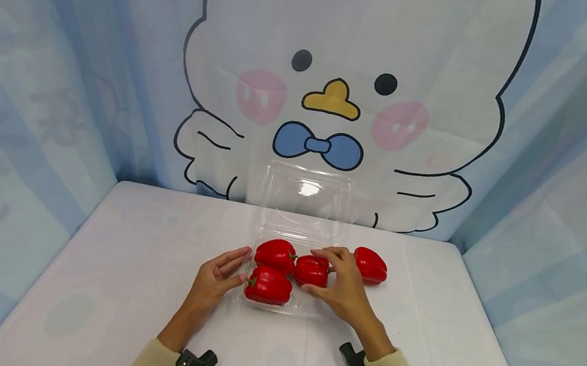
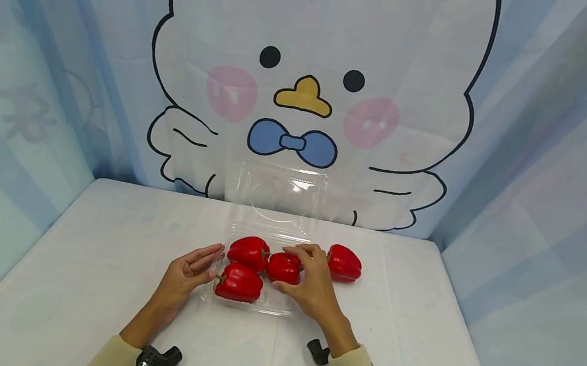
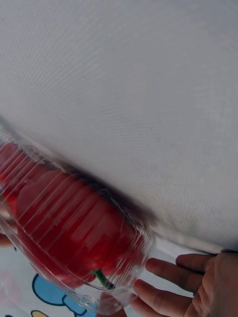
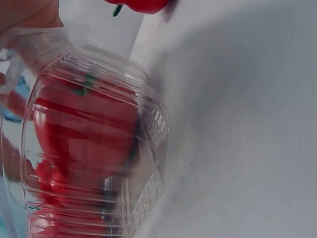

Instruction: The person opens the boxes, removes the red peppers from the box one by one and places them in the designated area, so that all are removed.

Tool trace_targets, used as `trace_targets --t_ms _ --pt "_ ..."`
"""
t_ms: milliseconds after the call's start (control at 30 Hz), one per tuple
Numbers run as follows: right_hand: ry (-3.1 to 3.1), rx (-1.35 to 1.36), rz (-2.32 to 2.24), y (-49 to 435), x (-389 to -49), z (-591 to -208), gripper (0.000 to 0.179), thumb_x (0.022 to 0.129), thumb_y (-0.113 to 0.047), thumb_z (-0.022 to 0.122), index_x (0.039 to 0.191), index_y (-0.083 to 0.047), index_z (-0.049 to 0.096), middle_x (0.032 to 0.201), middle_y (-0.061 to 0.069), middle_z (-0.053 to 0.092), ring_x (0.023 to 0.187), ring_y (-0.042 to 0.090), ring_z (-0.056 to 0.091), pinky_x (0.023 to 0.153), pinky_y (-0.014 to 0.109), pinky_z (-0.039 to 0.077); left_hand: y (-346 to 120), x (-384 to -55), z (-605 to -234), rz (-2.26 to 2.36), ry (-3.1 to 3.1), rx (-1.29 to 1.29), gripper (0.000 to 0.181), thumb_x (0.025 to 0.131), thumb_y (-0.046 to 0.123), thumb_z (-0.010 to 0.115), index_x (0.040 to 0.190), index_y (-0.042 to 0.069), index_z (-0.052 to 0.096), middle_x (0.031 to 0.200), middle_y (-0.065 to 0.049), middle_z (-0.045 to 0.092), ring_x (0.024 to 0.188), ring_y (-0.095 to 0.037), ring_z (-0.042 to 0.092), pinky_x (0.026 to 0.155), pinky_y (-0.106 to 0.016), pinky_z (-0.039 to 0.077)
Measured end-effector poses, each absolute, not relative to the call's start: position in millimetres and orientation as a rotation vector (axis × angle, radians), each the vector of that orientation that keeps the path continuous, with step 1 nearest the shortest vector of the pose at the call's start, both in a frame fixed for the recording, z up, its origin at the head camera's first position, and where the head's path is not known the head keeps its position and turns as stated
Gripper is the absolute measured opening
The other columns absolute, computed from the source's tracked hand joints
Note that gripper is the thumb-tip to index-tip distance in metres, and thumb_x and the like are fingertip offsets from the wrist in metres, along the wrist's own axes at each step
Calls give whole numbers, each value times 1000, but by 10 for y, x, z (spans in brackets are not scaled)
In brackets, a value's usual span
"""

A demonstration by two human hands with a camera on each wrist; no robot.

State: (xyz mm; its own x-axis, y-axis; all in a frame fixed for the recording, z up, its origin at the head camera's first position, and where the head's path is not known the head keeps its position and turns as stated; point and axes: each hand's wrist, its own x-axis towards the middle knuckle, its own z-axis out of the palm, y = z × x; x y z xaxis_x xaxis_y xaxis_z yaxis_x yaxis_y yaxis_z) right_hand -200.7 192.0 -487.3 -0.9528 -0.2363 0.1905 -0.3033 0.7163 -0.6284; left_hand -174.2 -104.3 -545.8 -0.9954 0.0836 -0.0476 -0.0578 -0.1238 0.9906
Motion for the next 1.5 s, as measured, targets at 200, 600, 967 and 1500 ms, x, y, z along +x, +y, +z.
trace_targets --t_ms 200,600,967,1500 --pt "-2868 428 989 1884 -2009 -4895 76 72 -23 100 141 -23 67 142 8 58 138 31 51 104 52 62 -1031 -1734 -5454 2278 2040 41 59 97 12 77 153 13 57 156 -7 61 152 -26 50 110 -19 50" --pt "-2893 422 864 1854 -2043 -4923 73 74 -12 97 141 -20 69 146 11 60 138 34 50 111 60 55 -1034 -1733 -5437 2276 2024 65 58 99 10 75 154 11 55 157 -8 59 153 -25 49 115 -25 47" --pt "-2857 402 908 1861 -1998 -4888 71 73 -14 98 138 -21 71 141 10 63 137 35 53 107 58 58 -1033 -1727 -5438 2277 2041 59 59 98 11 77 153 12 56 156 -8 60 152 -26 50 111 -19 49" --pt "-2829 394 928 1869 -1974 -4723 74 73 -16 99 140 -23 69 143 8 62 137 31 52 100 53 63 -1035 -1725 -5447 2291 2022 49 59 98 11 77 153 14 57 156 -5 61 152 -23 51 111 -19 50"
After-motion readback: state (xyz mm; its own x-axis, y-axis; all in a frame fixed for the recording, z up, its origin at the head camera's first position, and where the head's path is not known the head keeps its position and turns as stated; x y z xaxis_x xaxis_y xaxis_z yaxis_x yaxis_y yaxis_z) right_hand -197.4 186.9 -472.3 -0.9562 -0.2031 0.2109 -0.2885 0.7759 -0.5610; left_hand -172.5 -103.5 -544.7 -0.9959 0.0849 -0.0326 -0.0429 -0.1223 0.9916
